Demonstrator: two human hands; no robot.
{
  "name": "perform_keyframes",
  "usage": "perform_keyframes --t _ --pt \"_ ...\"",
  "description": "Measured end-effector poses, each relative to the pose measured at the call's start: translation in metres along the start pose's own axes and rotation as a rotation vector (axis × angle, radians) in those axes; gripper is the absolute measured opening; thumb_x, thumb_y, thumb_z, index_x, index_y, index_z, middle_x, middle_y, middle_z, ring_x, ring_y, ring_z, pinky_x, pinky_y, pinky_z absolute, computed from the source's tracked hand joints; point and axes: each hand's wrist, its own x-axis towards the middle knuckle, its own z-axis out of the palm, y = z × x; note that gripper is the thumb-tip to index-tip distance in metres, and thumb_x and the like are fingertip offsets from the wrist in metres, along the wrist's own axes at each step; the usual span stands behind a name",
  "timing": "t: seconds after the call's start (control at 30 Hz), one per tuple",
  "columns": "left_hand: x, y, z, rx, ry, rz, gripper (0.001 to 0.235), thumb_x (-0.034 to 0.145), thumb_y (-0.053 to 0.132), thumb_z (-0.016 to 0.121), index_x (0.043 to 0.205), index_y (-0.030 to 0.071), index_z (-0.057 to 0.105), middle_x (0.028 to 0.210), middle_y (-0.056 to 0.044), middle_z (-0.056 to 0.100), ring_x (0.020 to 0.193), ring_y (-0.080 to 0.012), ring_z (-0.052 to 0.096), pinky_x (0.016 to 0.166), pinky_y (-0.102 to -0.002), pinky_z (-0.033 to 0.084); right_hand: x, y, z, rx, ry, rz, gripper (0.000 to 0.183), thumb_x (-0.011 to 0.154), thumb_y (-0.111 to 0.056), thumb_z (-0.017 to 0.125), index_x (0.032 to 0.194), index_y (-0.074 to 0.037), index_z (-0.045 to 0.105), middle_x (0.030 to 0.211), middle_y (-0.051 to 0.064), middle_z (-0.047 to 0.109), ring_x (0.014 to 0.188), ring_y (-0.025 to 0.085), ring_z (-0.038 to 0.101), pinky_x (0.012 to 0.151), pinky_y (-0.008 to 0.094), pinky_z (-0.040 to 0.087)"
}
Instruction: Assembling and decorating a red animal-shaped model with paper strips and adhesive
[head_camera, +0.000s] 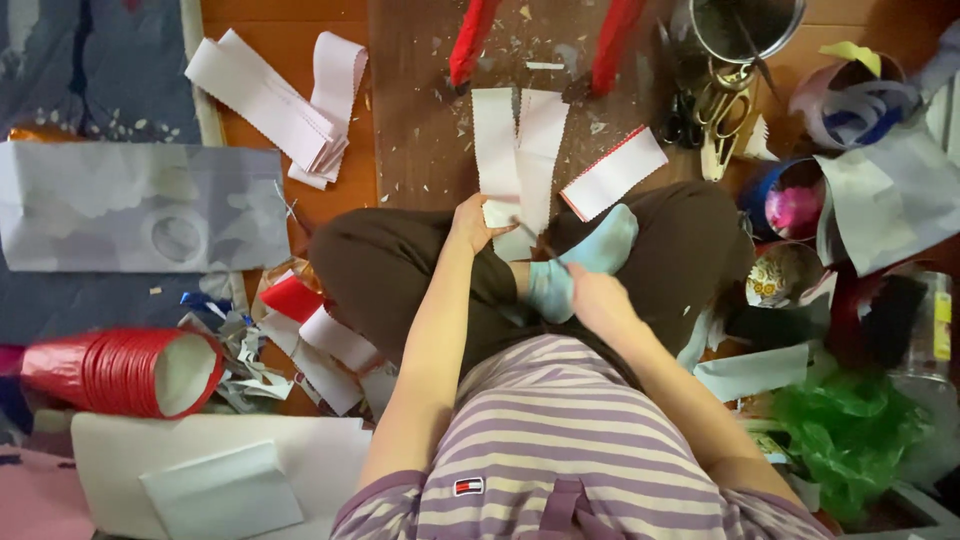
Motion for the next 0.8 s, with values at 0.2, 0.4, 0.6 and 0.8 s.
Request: perform_keyframes --t 0.2,0.4,0.6,0.8 --pt "-0.019 0.005 0.011 0.019 -0.067 0.02 0.053 0.097 0.014 0.042 0.145 0.0 0.027 0.146 -0.025 0.037 0.122 -0.0504 0.049 0.077 -0.067 0.056 0.013 -0.026 -0.099 0.147 0.08 0.084 0.061 0.091 -0.004 0.041 0.149 -0.022 0.037 0.092 0.027 0.069 0.089 0.045 0.07 0.079 0.052 0.057" --pt "-0.02 0.0 0.01 0.067 -0.106 0.052 0.056 0.098 0.018 0.04 0.148 0.001 0.021 0.149 -0.023 0.031 0.124 -0.0519 0.045 0.079 -0.067 0.054 0.137 -0.041 -0.068 0.221 0.628 -0.148 0.043 0.09 -0.008 0.053 0.131 -0.019 0.06 0.09 0.02 0.056 0.073 0.043 0.068 0.064 0.049 0.058" --pt "-0.023 0.003 0.007 0.091 -0.091 0.044 0.06 0.099 0.018 0.039 0.152 0.004 0.016 0.156 -0.022 0.017 0.134 -0.0543 0.031 0.083 -0.072 0.048 0.163 -0.055 -0.058 0.184 0.586 -0.147 0.047 0.086 -0.007 0.05 0.127 -0.027 0.061 0.089 0.012 0.056 0.072 0.035 0.07 0.065 0.044 0.059" --pt "-0.011 -0.001 0.002 -0.028 -0.081 0.037 0.066 0.093 0.008 0.05 0.15 0.003 0.018 0.157 -0.021 0.009 0.135 -0.0571 0.025 0.082 -0.078 0.046 0.13 -0.031 -0.047 0.166 0.605 -0.102 0.053 0.084 -0.003 0.051 0.135 -0.017 0.055 0.094 0.014 0.056 0.075 0.034 0.069 0.067 0.045 0.058"
